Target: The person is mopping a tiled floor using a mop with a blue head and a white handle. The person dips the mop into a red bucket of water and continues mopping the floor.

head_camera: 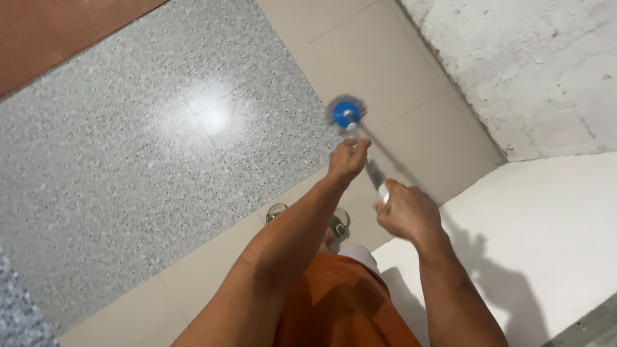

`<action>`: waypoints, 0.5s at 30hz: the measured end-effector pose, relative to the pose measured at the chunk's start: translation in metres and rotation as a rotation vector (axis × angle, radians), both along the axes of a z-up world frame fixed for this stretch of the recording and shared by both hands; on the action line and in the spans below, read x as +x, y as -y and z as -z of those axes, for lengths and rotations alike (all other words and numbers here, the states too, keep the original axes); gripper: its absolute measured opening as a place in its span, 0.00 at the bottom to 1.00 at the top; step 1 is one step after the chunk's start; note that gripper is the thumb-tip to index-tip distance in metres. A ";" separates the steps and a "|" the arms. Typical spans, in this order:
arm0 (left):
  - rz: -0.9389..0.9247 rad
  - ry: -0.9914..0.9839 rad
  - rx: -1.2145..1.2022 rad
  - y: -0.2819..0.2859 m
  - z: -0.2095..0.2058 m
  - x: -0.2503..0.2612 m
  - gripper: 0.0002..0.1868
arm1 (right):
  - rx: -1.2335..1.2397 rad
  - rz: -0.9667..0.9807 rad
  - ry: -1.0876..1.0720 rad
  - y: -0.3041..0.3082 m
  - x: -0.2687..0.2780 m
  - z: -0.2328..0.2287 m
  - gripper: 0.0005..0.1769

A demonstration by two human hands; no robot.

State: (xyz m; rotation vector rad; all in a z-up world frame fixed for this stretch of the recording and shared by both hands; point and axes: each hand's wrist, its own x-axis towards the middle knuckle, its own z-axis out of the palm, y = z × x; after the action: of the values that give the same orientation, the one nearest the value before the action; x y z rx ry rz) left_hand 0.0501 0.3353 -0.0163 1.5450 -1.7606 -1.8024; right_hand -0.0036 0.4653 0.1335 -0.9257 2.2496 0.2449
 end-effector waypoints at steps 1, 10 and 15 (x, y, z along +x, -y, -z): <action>-0.010 0.002 0.002 0.003 -0.001 0.001 0.37 | -0.041 -0.030 0.009 0.001 0.004 -0.003 0.26; -0.154 0.027 0.045 -0.007 -0.031 0.032 0.38 | -0.238 -0.112 -0.065 0.076 -0.049 0.092 0.26; -0.226 0.082 0.053 -0.010 -0.025 0.062 0.37 | -0.176 -0.136 -0.040 0.065 -0.010 0.092 0.27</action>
State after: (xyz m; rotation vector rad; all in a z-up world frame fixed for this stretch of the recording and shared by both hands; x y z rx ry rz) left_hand 0.1121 0.3453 0.0083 1.7824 -1.5103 -1.7108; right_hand -0.0139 0.4003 0.0417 -1.1781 2.2752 0.1276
